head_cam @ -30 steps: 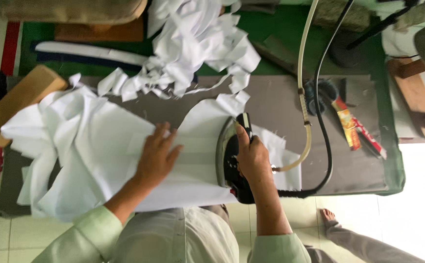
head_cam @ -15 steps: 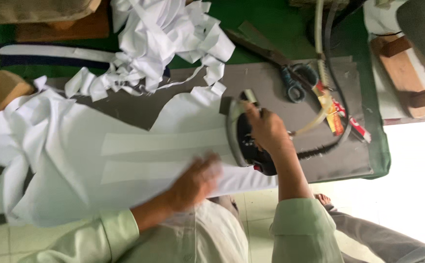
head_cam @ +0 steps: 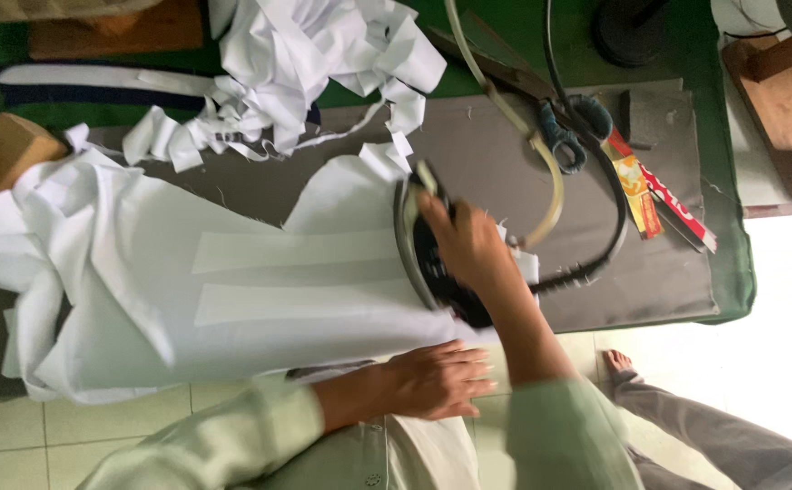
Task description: The person irons a white shirt on a table using a steam iron and a wooden pressing block. They smooth the fabric with their hands, press the seams and body of the shirt, and flip the garment to iron different sections.
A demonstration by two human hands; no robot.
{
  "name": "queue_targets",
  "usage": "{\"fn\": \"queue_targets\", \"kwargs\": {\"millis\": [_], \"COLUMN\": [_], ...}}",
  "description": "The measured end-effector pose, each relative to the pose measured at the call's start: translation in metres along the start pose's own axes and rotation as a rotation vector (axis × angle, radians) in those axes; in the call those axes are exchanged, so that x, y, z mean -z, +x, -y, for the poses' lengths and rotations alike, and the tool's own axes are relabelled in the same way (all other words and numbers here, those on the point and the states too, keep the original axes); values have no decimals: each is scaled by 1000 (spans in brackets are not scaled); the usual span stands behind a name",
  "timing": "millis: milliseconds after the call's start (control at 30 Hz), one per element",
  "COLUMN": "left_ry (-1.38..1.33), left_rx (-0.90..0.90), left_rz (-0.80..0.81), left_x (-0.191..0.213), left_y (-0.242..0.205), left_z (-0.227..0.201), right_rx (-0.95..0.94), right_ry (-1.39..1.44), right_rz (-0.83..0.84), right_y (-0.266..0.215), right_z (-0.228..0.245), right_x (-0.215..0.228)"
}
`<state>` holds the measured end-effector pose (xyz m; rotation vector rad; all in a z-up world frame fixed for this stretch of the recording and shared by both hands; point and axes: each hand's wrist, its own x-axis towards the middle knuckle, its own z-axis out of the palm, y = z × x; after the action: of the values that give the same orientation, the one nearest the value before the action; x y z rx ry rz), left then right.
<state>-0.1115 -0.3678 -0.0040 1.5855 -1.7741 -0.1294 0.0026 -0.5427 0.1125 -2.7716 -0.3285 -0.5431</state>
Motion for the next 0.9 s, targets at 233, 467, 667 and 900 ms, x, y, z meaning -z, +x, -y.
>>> {"fn": "queue_targets", "kwargs": {"millis": [233,467,667,900], "left_ry": [283,662,550,163], "left_rx": [510,1354,1460,1484], "left_rz": [-355,-150,-168,-640], "left_x": [140,197,200,199], "left_y": [-165,-254,-253,-291], "left_z": [30,14,18,28], "right_rx": [-733,-370,-243,-175], "right_ry": [199,50,133,215], "right_rz": [1004,1296,1245,1231], "right_y": [20,63,89,128], "right_z": [54,109,173,243], "right_x": [75,59,17,-21]}}
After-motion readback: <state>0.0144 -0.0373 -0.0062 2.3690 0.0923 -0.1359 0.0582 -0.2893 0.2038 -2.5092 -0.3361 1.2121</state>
